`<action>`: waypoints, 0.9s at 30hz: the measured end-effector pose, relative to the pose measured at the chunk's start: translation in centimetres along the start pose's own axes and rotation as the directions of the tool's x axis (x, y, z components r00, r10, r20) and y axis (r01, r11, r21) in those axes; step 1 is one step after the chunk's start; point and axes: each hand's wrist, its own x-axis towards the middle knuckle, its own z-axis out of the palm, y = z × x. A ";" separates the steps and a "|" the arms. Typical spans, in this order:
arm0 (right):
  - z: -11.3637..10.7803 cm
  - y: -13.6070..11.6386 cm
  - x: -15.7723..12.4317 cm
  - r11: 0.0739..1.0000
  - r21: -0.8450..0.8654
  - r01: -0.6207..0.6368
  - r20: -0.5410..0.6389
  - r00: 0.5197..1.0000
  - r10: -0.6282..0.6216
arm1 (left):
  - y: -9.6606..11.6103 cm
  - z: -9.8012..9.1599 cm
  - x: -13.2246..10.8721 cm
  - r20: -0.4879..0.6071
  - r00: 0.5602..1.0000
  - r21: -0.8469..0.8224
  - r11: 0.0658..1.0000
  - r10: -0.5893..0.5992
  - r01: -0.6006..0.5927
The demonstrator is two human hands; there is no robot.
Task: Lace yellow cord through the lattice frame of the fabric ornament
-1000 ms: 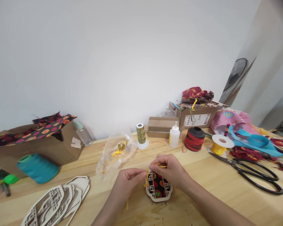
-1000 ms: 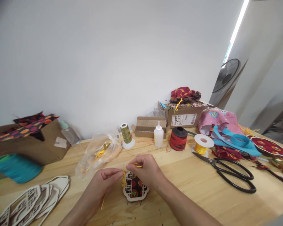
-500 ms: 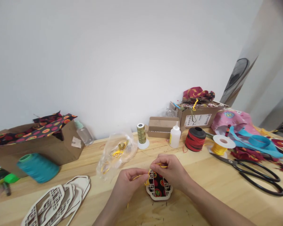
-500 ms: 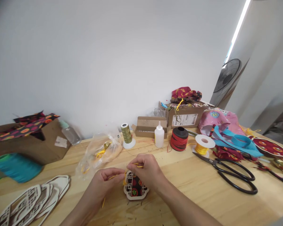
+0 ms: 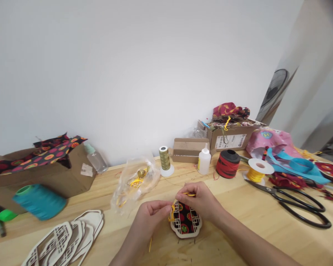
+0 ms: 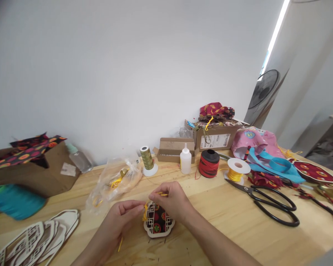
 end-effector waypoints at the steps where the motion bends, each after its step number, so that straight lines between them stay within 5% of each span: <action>1: 0.0 0.0 0.0 1.000 0.003 0.001 0.000 1.000 -0.001 | 0.0 0.0 0.0 0.002 1.000 0.002 1.000 -0.004 0.004; 11: 0.2 1.4 0.4 0.948 -0.249 0.197 -0.060 0.974 -0.218 | -0.2 -0.2 0.2 -0.013 1.000 0.059 0.998 -0.005 0.006; 19: -2.4 1.5 1.6 0.923 -0.321 0.213 -0.307 0.898 -0.314 | 0.2 -0.8 0.2 -0.065 0.994 0.068 0.994 -0.082 0.087; 27: -2.6 2.9 2.3 0.881 -0.419 0.219 -0.341 0.862 -0.376 | -0.5 -1.1 0.8 -0.067 0.998 0.160 0.987 0.012 -0.001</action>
